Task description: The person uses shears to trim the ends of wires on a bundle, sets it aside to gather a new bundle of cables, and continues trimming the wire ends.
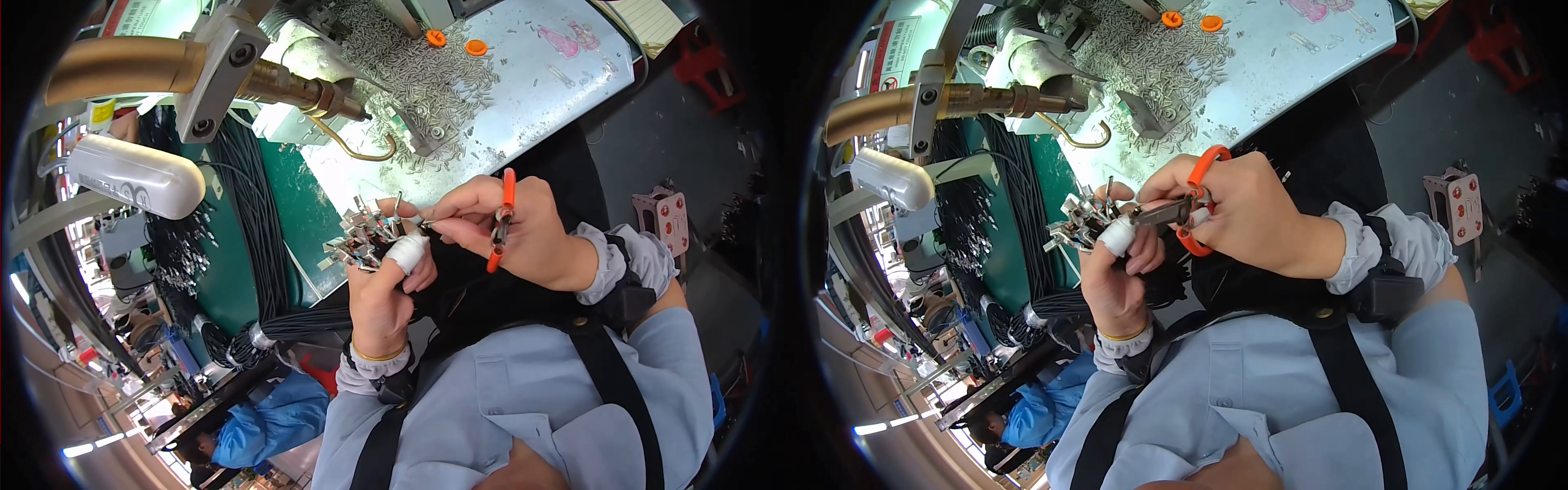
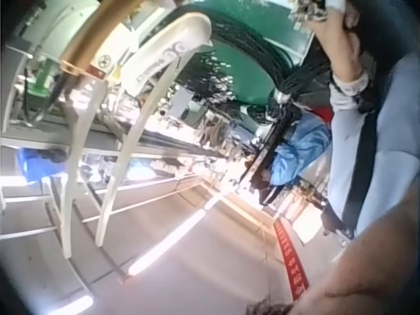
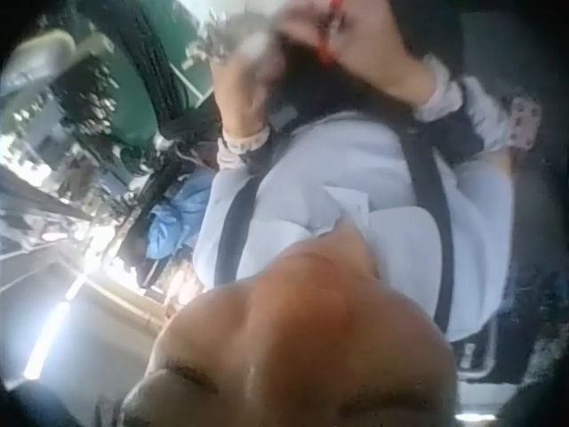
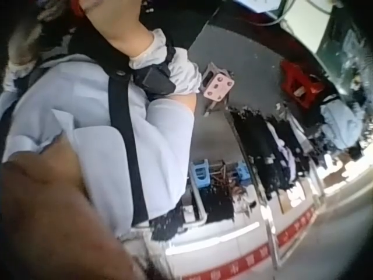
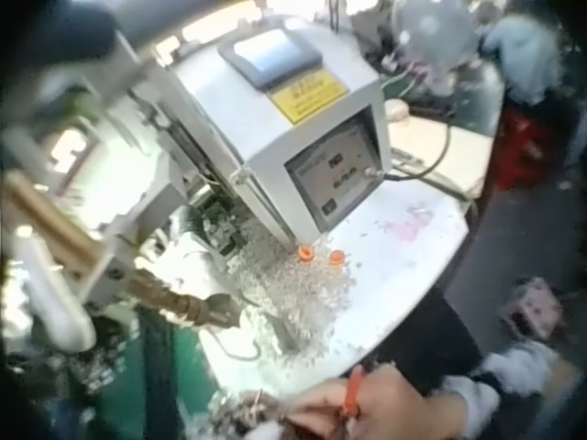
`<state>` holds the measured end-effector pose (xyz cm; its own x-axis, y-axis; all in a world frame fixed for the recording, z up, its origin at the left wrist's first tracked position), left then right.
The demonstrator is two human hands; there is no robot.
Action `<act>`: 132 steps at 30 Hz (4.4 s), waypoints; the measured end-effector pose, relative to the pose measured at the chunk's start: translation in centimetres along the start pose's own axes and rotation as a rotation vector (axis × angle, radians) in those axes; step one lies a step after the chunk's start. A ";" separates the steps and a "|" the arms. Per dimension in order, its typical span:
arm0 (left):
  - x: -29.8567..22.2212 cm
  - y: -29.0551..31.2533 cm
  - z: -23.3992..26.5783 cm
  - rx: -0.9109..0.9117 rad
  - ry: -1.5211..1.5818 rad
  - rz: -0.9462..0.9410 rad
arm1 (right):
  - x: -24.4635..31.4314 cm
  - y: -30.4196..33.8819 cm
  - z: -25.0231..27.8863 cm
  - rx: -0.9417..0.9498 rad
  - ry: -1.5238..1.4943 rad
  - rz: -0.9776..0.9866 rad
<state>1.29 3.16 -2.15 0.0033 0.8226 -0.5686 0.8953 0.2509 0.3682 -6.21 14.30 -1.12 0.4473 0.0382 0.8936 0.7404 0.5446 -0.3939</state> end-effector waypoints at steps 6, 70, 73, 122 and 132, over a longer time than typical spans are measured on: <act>-0.2 0.4 0.4 -0.070 -0.181 -0.057 | 1.2 -0.2 0.3 0.043 0.259 0.063; -2.8 -7.7 0.5 -0.029 -0.174 -0.003 | -5.5 -6.9 -0.7 0.149 0.131 -0.365; -2.8 -7.6 0.5 -0.029 -0.193 -0.003 | -5.7 -6.6 -0.7 0.146 0.159 -0.402; -0.6 0.2 -0.1 -0.139 -0.502 -0.209 | 1.4 -0.9 0.6 0.105 0.325 0.094; -0.5 -0.6 -0.3 -0.154 -0.462 -0.169 | -1.2 -0.3 -0.4 0.216 -0.396 -0.538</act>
<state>0.62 2.75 -1.92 0.0922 0.4612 -0.8825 0.8247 0.4614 0.3272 -6.79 13.69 -2.18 -0.1999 -0.0039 0.9798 0.6732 0.7261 0.1402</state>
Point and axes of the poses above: each hand's wrist, its own y-axis away from the middle knuckle, its own z-axis out of the back of the hand, x = y × z, the point moved 7 cm from there along -y, towards the middle knuckle, and after that the axes turned 13 degrees about y, right-handed, at the moved point
